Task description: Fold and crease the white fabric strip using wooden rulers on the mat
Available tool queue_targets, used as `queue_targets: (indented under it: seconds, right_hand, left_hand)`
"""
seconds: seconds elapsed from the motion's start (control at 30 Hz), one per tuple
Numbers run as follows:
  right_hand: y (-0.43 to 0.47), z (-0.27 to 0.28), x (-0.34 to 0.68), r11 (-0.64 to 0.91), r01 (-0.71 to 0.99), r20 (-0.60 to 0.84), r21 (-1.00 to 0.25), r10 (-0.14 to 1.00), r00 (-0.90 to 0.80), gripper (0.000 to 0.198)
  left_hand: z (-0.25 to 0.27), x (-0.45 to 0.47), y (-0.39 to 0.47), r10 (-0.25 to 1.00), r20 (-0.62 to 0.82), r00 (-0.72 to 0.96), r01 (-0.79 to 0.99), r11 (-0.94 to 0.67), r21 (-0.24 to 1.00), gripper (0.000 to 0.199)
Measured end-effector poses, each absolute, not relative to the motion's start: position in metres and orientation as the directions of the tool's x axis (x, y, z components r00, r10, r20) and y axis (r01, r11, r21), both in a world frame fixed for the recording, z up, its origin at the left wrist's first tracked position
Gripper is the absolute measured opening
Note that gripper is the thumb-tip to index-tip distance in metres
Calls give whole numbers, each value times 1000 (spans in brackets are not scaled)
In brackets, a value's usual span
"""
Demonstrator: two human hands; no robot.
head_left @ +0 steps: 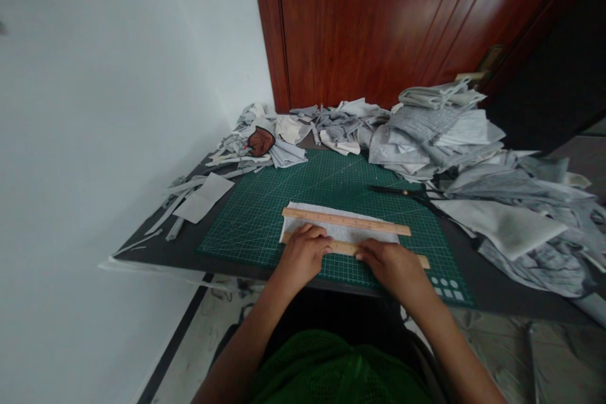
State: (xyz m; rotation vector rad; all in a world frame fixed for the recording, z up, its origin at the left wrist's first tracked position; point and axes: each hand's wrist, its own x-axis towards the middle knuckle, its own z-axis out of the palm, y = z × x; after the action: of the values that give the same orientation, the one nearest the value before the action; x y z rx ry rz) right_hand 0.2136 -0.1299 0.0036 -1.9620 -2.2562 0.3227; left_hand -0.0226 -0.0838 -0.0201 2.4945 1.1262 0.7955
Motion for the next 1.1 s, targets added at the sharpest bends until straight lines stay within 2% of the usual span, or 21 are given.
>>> queue_targets:
  seconds: [0.13, 0.37, 0.53, 0.8, 1.1]
  right_hand:
    - [-127, 0, 257, 184, 865, -44, -466, 972, -231, 36]
    - [-124, -7, 305, 134, 768, -38, -626, 979, -202, 34]
    - [-125, -5, 314, 137, 742, -28, -656, 978, -205, 31]
    - [-131, -2, 317, 38, 681, -131, -731, 972, -195, 34]
    - [-128, -4, 318, 69, 697, -124, -714, 967, -223, 29]
  left_hand:
    - [-21, -20, -81, 765, 368, 528, 588, -642, 492, 22]
    - [-17, -19, -77, 760, 350, 548, 610, -649, 454, 20]
    - [-19, -19, -76, 750, 374, 546, 598, -661, 453, 22]
    - [-25, -19, -71, 757, 373, 537, 582, -652, 485, 23]
    - [-32, -20, -68, 759, 399, 515, 540, -649, 536, 23]
